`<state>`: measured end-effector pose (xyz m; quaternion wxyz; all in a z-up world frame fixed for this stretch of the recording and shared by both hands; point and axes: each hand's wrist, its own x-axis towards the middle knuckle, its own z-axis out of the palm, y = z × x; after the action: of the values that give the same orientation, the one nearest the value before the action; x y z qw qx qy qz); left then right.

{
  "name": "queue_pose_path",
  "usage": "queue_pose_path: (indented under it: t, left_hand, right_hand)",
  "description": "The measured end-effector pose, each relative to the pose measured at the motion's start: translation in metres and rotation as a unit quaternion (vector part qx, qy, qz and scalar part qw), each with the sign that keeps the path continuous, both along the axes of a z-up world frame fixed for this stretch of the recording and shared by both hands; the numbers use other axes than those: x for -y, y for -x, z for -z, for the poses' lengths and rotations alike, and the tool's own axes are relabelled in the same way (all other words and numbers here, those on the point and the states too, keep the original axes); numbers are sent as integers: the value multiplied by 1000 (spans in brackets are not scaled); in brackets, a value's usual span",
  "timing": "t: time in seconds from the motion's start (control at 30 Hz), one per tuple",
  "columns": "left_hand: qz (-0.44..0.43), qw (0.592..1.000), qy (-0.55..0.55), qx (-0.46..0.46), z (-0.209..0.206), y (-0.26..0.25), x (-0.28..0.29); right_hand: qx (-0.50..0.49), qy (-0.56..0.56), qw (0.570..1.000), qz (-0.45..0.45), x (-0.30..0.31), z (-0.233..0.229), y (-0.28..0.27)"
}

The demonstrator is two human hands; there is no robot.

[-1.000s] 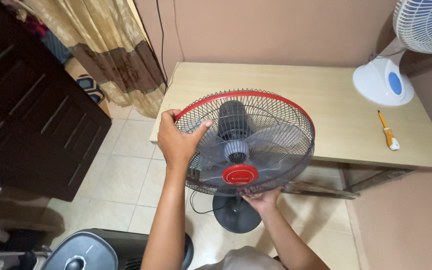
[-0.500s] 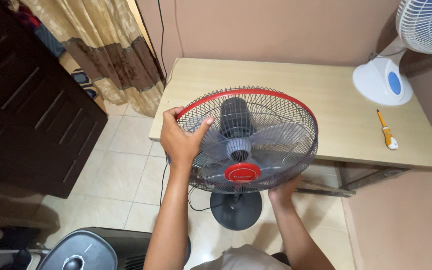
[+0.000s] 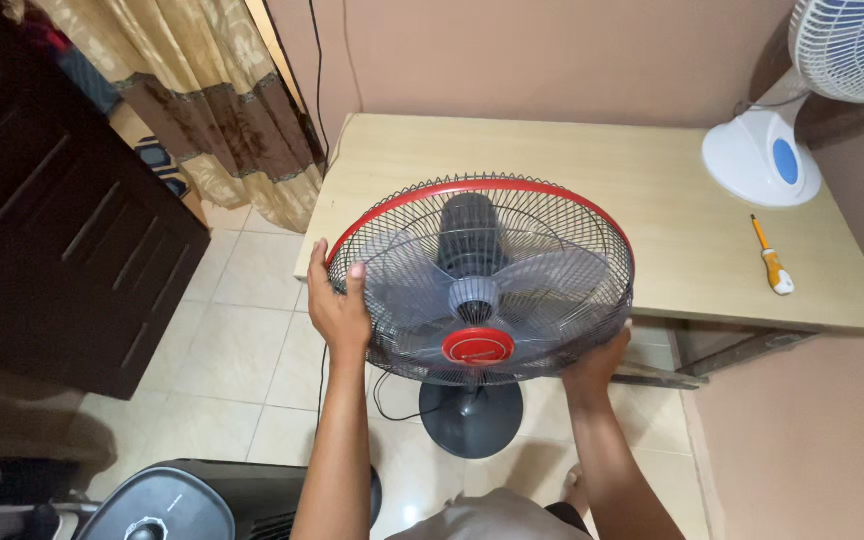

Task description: The person disassembles a standing fan by removing the front grille, unscrewing the blade nut, and taking off the fan blades. They then use a screwdriver to loosen screws on the motor housing before reattaching the front grille.

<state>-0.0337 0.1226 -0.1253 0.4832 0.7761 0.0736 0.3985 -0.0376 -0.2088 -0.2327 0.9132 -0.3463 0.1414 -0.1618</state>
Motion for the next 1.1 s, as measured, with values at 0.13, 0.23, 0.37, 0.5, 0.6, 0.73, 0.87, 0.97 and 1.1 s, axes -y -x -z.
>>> queue_pose_path:
  t: [0.13, 0.23, 0.37, 0.5, 0.6, 0.73, 0.87, 0.97, 1.1]
  left_hand:
    - [16, 998, 59, -4, 9, 0, -4]
    - [15, 998, 61, 9, 22, -2, -10]
    - [18, 994, 110, 8, 54, -7, -16]
    - [15, 988, 156, 6, 81, -11, -20]
    - [4, 984, 175, -7, 95, -15, -24]
    - [-30, 992, 120, 5, 109, -22, -29]
    - [-47, 994, 97, -3, 109, -23, -27]
    - [-45, 994, 96, -12, 102, -21, -25]
    - [-45, 994, 101, -7, 98, -17, -20]
  right_hand:
    - [-2, 16, 999, 47, 8, 9, -12]
    - [-17, 36, 996, 84, 14, 13, -19]
    - [-54, 128, 980, 144, 21, 3, -23]
    - [-62, 134, 973, 175, 23, -10, -29]
    - [-10, 128, 985, 119, 28, -2, -29]
    - [-33, 187, 969, 159, 38, 15, -38]
    - [-93, 312, 922, 209, 40, 18, -39]
    - [-89, 248, 944, 197, 38, 11, -36]
    - [-80, 274, 930, 230, 35, 7, -31]
